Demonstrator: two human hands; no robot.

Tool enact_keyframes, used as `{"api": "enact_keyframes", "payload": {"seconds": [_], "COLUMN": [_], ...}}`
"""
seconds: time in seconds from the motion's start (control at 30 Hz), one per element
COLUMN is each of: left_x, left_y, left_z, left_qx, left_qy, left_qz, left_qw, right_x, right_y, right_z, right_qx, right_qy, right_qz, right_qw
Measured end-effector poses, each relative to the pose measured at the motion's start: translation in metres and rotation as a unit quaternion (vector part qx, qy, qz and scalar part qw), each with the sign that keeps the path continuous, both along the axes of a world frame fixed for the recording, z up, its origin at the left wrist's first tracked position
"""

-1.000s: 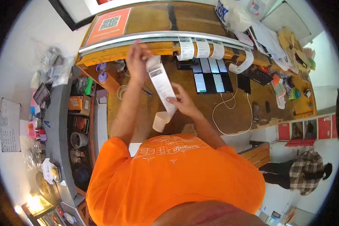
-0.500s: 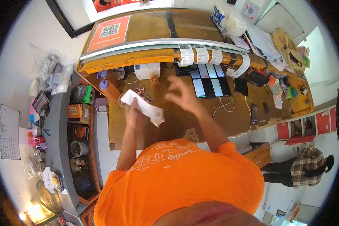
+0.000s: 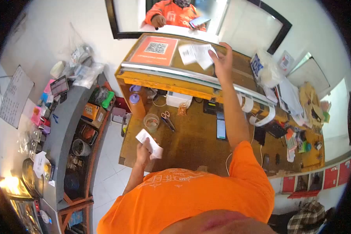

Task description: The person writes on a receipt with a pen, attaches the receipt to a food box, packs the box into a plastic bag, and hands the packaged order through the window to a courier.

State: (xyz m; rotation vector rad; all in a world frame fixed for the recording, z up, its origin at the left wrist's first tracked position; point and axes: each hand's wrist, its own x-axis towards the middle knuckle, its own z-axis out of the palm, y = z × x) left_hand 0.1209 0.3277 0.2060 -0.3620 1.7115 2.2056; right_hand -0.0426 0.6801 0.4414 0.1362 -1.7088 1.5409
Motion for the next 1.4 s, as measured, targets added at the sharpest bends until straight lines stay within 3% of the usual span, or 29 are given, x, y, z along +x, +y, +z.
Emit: {"api": "enact_keyframes", "payload": {"seconds": [0.17, 0.23, 0.27, 0.33, 0.37, 0.4, 0.43, 0.47, 0.53, 0.57, 0.6, 0.67, 0.7, 0.77, 0.83, 0.9, 0.97, 1.0, 1.03, 1.07, 1.13, 1.17, 1.23, 1.33, 1.37, 1.4], "left_x": [-0.005, -0.009, -0.007, -0.006, -0.014, -0.021, -0.015, -0.009, -0.042, -0.045, -0.059, -0.067, -0.073, -0.083, -0.086, -0.091, -0.100, -0.104, -0.107, -0.113, -0.126, -0.133, -0.153, -0.189, -0.212, -0.230], "left_y": [0.016, 0.015, 0.012, 0.006, 0.001, -0.002, 0.001, -0.006, -0.030, -0.024, -0.027, -0.030, -0.031, -0.031, -0.024, -0.014, -0.003, 0.003, 0.011, 0.020, 0.043, 0.057, 0.089, 0.151, 0.173, 0.189], "left_z": [0.009, 0.017, 0.014, 0.004, -0.010, -0.032, -0.012, 0.008, -0.013, 0.056, 0.068, 0.116, 0.132, 0.150, 0.159, 0.164, 0.174, 0.182, 0.189, 0.194, 0.207, 0.213, 0.221, 0.220, 0.212, 0.212], "left_qx": [0.071, 0.045, 0.043, 0.040, 0.042, 0.121, 0.199, 0.113, 0.082, 0.246, 0.297, 0.301, 0.313, 0.327, 0.342, 0.345, 0.331, 0.330, 0.329, 0.330, 0.318, 0.306, 0.287, 0.149, 0.103, -0.043], "left_qy": [0.021, 0.001, 0.017, 0.038, 0.035, 0.044, 0.047, 0.000, 0.024, -0.004, 0.001, 0.047, 0.053, 0.079, 0.105, 0.106, 0.115, 0.115, 0.112, 0.118, 0.122, 0.128, 0.137, 0.243, 0.312, 0.384], "left_qz": [-0.013, -0.013, -0.011, -0.006, 0.002, 0.035, 0.072, 0.078, 0.041, 0.047, 0.002, -0.048, -0.076, -0.123, -0.179, -0.185, -0.197, -0.210, -0.223, -0.245, -0.279, -0.305, -0.342, -0.305, -0.311, -0.305], "left_qw": [0.997, 0.999, 0.999, 0.998, 0.998, 0.991, 0.976, 0.991, 0.995, 0.968, 0.955, 0.951, 0.945, 0.934, 0.916, 0.914, 0.916, 0.913, 0.911, 0.904, 0.898, 0.893, 0.884, 0.908, 0.892, 0.871], "right_x": [-0.145, -0.188, -0.196, -0.184, -0.191, -0.195, -0.192, -0.190, -0.207, -0.208, -0.215, -0.201, -0.191, -0.167, -0.148, -0.127, -0.058, -0.027, 0.021, 0.043, 0.108, 0.123, 0.142, 0.153, 0.152, 0.144], "right_y": [-0.006, -0.015, -0.023, -0.044, -0.046, -0.040, -0.037, -0.034, -0.022, -0.021, -0.016, -0.023, -0.032, -0.049, -0.053, -0.061, -0.079, -0.071, -0.095, -0.090, -0.121, -0.118, -0.105, -0.079, -0.071, -0.059], "right_z": [-0.056, -0.077, -0.082, -0.084, -0.082, -0.085, -0.090, -0.095, -0.106, -0.103, -0.100, -0.103, -0.097, -0.069, -0.051, -0.040, -0.033, -0.052, -0.051, -0.080, -0.096, -0.109, -0.137, -0.150, -0.150, -0.173], "right_qx": [0.027, 0.161, 0.168, 0.388, 0.394, 0.433, 0.473, 0.499, 0.558, 0.540, 0.524, 0.570, 0.569, 0.556, 0.552, 0.416, 0.193, 0.138, -0.014, 0.231, 0.008, 0.052, -0.001, -0.065, -0.071, -0.133], "right_qy": [-0.161, -0.240, -0.235, -0.397, -0.396, -0.384, -0.376, -0.347, -0.297, -0.310, -0.333, -0.279, -0.282, -0.333, -0.297, -0.036, -0.018, -0.041, -0.095, -0.025, -0.140, -0.174, -0.209, -0.257, -0.269, -0.278], "right_qz": [0.047, 0.039, 0.049, -0.019, -0.012, -0.017, -0.018, -0.032, -0.049, -0.020, 0.044, -0.060, -0.053, -0.087, -0.107, -0.169, 0.031, 0.149, 0.277, 0.247, 0.305, 0.283, 0.246, 0.154, 0.103, 0.108], "right_qw": [0.986, 0.957, 0.956, 0.832, 0.830, 0.815, 0.797, 0.793, 0.773, 0.782, 0.783, 0.771, 0.771, 0.756, 0.772, 0.893, 0.981, 0.978, 0.956, 0.941, 0.942, 0.942, 0.946, 0.952, 0.955, 0.945]}}
